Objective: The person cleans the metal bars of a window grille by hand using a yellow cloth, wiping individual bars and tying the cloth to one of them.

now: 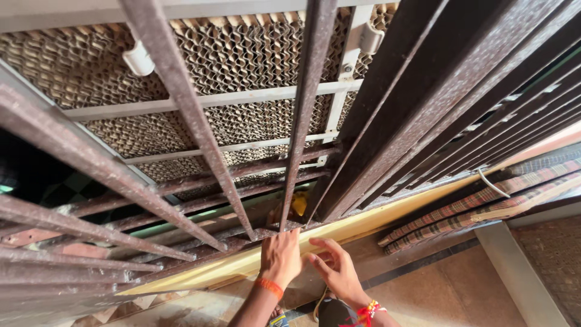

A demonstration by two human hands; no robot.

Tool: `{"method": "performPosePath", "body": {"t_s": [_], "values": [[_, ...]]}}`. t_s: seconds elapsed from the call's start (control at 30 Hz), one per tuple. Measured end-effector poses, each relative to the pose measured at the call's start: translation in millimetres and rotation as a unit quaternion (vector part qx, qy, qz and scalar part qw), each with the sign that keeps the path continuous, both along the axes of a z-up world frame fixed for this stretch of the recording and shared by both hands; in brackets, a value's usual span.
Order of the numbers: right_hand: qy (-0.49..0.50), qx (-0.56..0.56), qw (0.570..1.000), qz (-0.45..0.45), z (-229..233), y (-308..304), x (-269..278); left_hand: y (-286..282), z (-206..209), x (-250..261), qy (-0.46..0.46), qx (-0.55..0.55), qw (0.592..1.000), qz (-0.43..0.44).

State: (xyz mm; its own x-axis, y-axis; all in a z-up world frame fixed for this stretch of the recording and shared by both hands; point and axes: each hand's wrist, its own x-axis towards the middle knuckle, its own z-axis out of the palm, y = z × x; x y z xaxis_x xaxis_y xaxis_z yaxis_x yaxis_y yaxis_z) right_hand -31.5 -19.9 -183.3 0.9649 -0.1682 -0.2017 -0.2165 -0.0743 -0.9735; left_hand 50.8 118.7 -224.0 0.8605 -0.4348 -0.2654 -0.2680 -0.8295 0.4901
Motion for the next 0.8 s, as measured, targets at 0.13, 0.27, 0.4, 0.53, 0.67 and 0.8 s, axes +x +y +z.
{"method": "performPosePath", "body": {"t_s": [0.13,0.27,0.4,0.53,0.67,0.8], "values": [[-0.082,-0.079,0.993,-0.012,20.4,6.6,8.2,7.2,-4.9,-8.2,-0.077,-0.074,0.994,-0.011],[-0.14,-0.163,0.975,0.049,22.6,6.2,18.9,13.9,16.8,-15.9,-0.145,-0.029,0.989,-0.027],[-0.118,-0.201,0.97,0.073,0.6,3.0,22.7,2.8,-13.0,0.4,-0.062,-0.001,0.998,-0.017],[-0.184,-0.212,0.957,0.077,-6.8,-0.7,20.0,-5.1,-28.4,9.9,-0.024,0.035,0.998,-0.043],[-0.103,-0.249,0.958,0.094,5.1,-1.9,20.1,15.8,29.7,-20.6,-0.182,-0.043,0.982,-0.035],[-0.085,-0.251,0.959,0.103,17.9,0.9,20.0,29.7,70.9,-33.6,-0.249,-0.048,0.966,-0.043]]}}
